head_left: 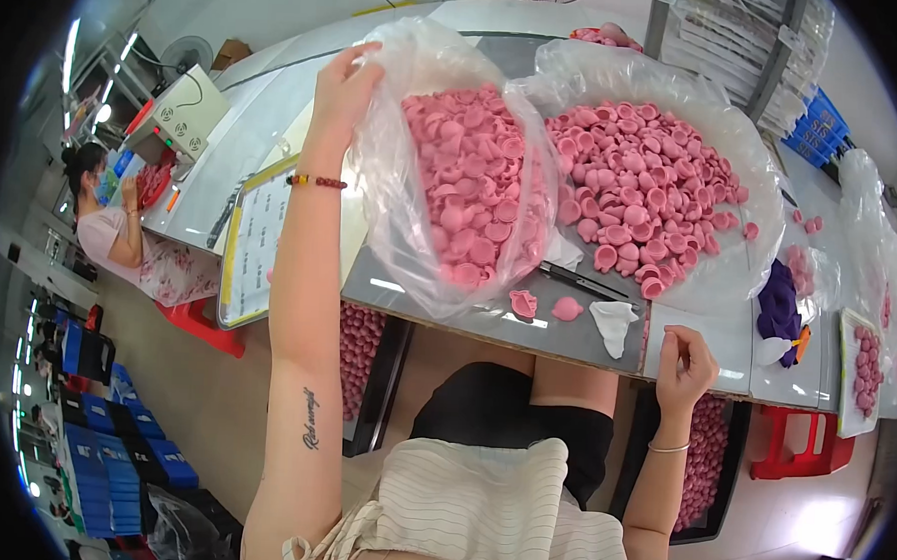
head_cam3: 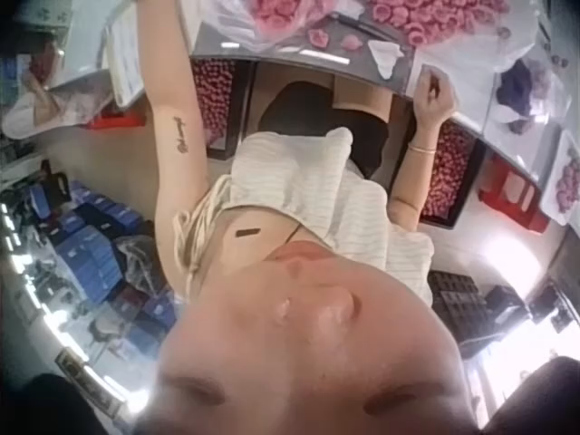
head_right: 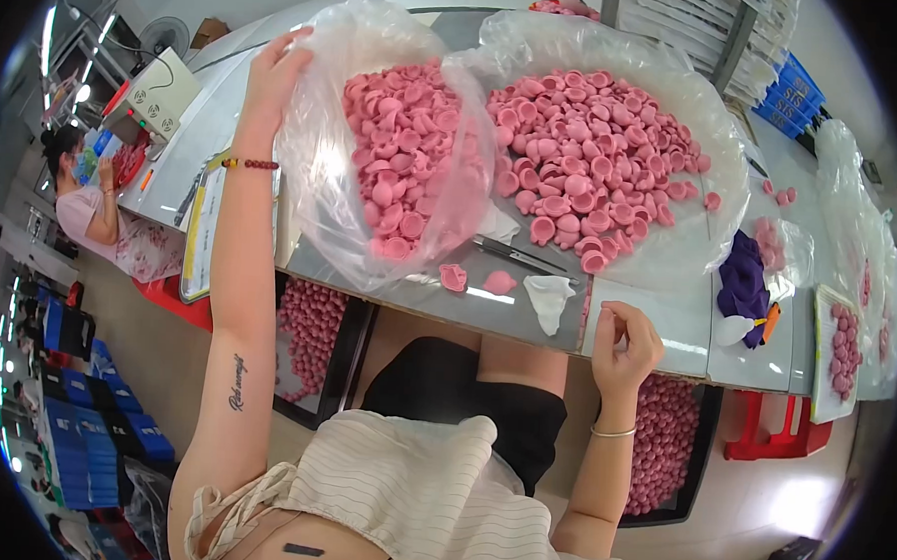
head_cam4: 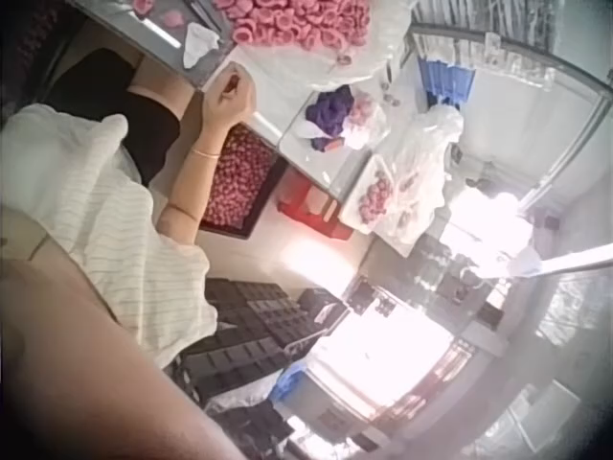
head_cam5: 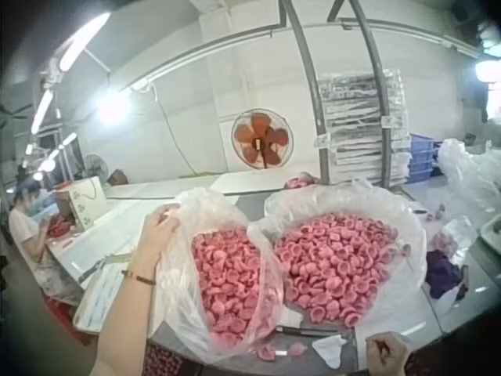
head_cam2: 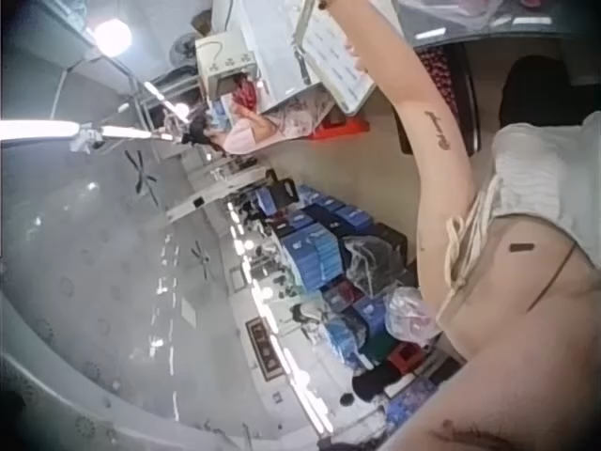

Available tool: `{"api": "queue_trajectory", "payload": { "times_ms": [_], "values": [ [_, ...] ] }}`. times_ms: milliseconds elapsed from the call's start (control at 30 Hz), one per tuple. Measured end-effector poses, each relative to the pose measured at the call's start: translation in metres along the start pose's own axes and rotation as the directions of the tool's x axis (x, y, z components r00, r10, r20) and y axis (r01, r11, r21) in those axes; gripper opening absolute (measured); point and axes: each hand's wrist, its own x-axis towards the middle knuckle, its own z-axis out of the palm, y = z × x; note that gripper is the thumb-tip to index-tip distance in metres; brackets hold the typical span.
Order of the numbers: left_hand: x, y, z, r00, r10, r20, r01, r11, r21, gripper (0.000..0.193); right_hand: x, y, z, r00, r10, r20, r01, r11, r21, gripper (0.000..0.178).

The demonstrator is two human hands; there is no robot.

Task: Apply glue to small plastic parts and assemble them into a finished toy component.

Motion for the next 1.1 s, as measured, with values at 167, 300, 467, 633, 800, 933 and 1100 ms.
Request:
{"api": "queue_trajectory", "payload": {
  "times_ms": [167,300,467,633,800,933,1100],
  "values": [
    [-0.013,-0.033,-0.016,0.998,-0.057,0.019,0.054,0.991,0.122,0.034,0.002,-0.002,0.0,1.0,-0.014,-0.002,0.014,1.0,-0.005,0.003],
    [-0.027,-0.035,-0.036,0.987,-0.129,0.092,0.105,0.968,0.229,0.039,0.002,-0.002,0.001,1.0,-0.005,0.021,0.006,1.0,-0.016,0.003],
    [-0.047,-0.04,-0.051,0.983,0.146,0.11,-0.182,0.722,0.667,0.051,0.003,-0.003,0.001,1.0,-0.008,0.022,0.008,1.0,-0.014,0.002],
    [-0.072,0.006,-0.01,0.962,0.128,0.24,-0.271,0.51,0.816,0.054,0.005,-0.005,0.001,1.0,-0.013,0.02,0.014,0.999,-0.029,0.002],
    [-0.08,-0.002,0.037,0.902,0.101,0.419,-0.405,0.528,0.746,0.053,0.004,-0.003,-0.005,0.998,-0.055,0.015,0.055,0.998,-0.023,0.002],
    [-0.093,0.001,0.076,0.799,-0.048,0.599,-0.469,0.574,0.671,0.055,0.003,-0.004,-0.007,0.998,-0.067,-0.013,0.067,0.997,-0.029,0.002],
    [-0.093,-0.045,0.091,0.72,0.007,0.694,-0.545,0.624,0.559,0.052,0.003,-0.004,-0.01,0.997,-0.057,-0.046,0.056,0.998,-0.025,0.004]
  ]
}}
